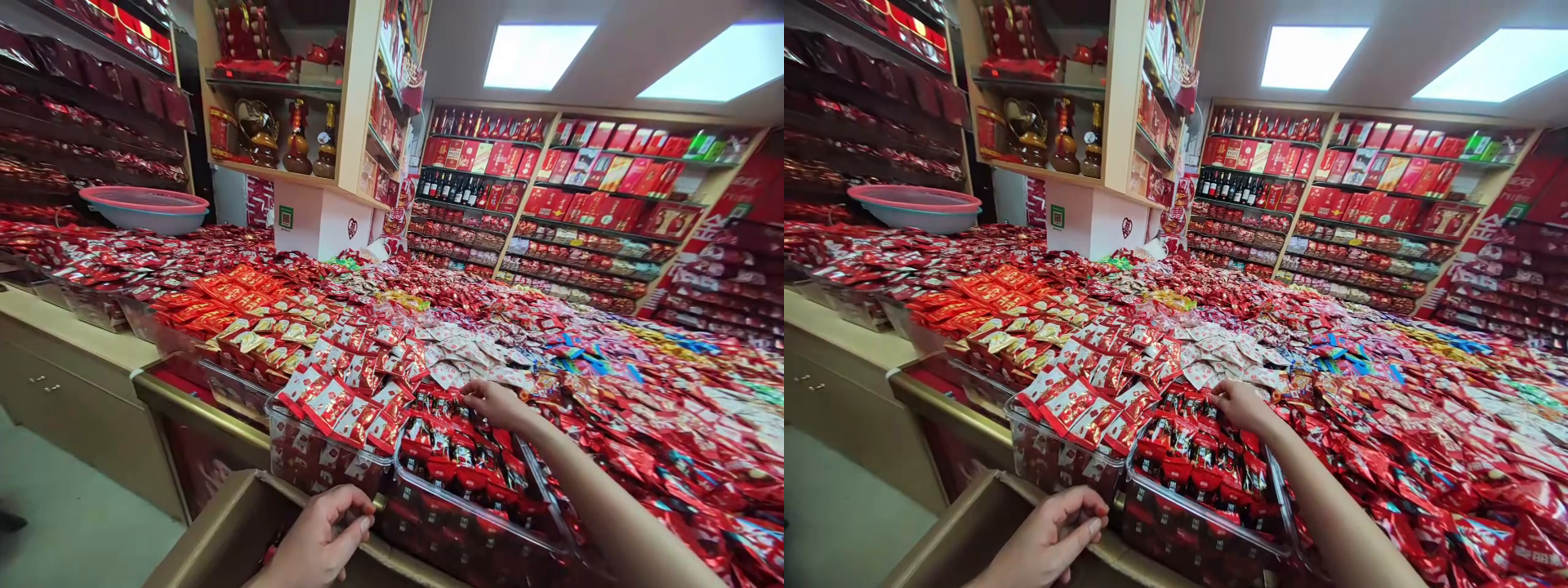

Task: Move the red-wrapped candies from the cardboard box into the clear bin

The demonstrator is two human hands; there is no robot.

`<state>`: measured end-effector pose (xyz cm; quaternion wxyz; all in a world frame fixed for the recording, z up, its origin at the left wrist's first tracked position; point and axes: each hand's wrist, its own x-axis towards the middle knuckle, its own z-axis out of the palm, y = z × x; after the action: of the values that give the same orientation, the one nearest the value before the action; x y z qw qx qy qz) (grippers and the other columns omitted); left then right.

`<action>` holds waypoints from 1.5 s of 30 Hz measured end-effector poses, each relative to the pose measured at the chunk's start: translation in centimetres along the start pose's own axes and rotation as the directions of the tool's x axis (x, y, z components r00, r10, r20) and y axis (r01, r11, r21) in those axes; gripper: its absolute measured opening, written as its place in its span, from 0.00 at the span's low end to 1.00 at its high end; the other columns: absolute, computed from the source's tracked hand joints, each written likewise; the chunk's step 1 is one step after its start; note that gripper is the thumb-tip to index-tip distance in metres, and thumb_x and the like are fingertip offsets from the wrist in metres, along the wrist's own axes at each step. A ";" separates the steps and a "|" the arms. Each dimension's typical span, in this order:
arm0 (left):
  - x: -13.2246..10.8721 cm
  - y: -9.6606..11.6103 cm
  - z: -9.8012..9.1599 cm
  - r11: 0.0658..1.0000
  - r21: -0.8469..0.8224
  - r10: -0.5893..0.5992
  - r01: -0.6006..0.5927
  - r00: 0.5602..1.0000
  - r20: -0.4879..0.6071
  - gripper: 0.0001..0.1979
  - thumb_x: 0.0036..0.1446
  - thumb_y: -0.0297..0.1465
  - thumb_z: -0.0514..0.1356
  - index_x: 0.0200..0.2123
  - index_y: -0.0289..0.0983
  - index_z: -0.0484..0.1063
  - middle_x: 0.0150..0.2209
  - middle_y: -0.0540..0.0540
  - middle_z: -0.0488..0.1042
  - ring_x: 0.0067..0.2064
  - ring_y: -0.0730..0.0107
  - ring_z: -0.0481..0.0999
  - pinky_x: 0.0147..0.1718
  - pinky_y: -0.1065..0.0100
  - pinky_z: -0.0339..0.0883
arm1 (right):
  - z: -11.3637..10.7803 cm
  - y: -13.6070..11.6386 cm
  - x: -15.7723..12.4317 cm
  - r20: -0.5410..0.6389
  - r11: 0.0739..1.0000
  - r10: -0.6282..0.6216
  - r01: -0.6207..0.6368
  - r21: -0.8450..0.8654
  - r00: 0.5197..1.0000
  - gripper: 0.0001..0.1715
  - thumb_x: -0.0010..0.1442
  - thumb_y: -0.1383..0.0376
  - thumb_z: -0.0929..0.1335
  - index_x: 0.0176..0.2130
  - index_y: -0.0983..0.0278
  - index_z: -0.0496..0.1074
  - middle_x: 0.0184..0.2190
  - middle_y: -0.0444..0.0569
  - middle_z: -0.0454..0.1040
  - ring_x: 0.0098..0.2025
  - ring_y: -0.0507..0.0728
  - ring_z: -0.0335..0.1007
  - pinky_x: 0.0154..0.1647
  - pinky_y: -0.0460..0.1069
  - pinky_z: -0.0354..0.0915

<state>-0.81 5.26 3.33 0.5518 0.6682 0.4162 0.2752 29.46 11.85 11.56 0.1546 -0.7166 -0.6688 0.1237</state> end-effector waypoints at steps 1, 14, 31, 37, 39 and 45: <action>0.0 0.0 0.0 1.000 0.000 0.000 0.000 1.000 -0.002 0.09 0.50 0.34 0.55 0.33 0.35 0.67 0.24 0.52 0.64 0.23 0.76 0.62 0.14 0.78 0.61 | -0.1 -0.2 -0.1 -0.010 1.000 -0.003 0.003 -0.029 1.000 0.12 0.53 0.65 0.62 0.36 0.65 0.71 0.31 0.51 0.75 0.33 0.56 0.69 0.32 0.47 0.60; 0.1 -0.2 0.0 1.000 0.023 0.016 -0.015 1.000 -0.021 0.10 0.49 0.34 0.55 0.33 0.35 0.67 0.24 0.52 0.64 0.24 0.75 0.63 0.13 0.78 0.61 | 0.4 -0.9 -0.7 0.007 0.992 -0.050 0.050 -0.116 0.999 0.14 0.55 0.60 0.62 0.37 0.64 0.72 0.35 0.51 0.76 0.37 0.57 0.70 0.35 0.47 0.60; 0.0 -0.7 0.1 0.999 0.007 0.039 -0.039 0.999 -0.003 0.08 0.51 0.33 0.54 0.33 0.35 0.66 0.24 0.53 0.63 0.22 0.77 0.61 0.14 0.78 0.61 | -2.7 1.0 -0.9 -0.179 0.980 0.056 -0.020 0.199 0.982 0.07 0.50 0.64 0.63 0.23 0.64 0.65 0.18 0.43 0.67 0.22 0.51 0.60 0.23 0.46 0.54; 0.1 -0.8 0.1 0.999 0.004 0.039 -0.039 0.999 -0.018 0.08 0.51 0.34 0.54 0.33 0.36 0.67 0.23 0.54 0.62 0.21 0.77 0.61 0.15 0.77 0.62 | -2.3 1.4 -2.1 -0.158 0.863 0.138 -0.040 0.504 0.978 0.12 0.51 0.62 0.63 0.37 0.63 0.63 0.20 0.41 0.66 0.20 0.49 0.61 0.18 0.43 0.57; 0.0 -0.8 0.1 0.999 0.012 0.039 -0.039 0.999 -0.022 0.09 0.51 0.34 0.54 0.34 0.36 0.67 0.23 0.54 0.62 0.21 0.77 0.61 0.14 0.77 0.62 | -1.9 1.3 -2.4 -0.134 0.806 0.176 -0.065 0.588 0.975 0.16 0.50 0.65 0.63 0.42 0.62 0.61 0.21 0.40 0.66 0.20 0.49 0.64 0.19 0.44 0.61; -0.1 -0.4 0.1 0.999 0.024 0.038 -0.038 0.999 -0.021 0.09 0.51 0.35 0.55 0.33 0.35 0.67 0.23 0.54 0.61 0.22 0.76 0.61 0.15 0.76 0.63 | -0.9 0.9 -2.5 -0.048 0.693 0.289 -0.174 0.699 0.956 0.02 0.47 0.69 0.65 0.24 0.63 0.64 0.20 0.45 0.70 0.23 0.52 0.70 0.30 0.48 0.71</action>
<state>-0.87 5.16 2.91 0.5342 0.6794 0.4124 0.2880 30.48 9.30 11.91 0.4435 -0.6939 -0.4648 0.3253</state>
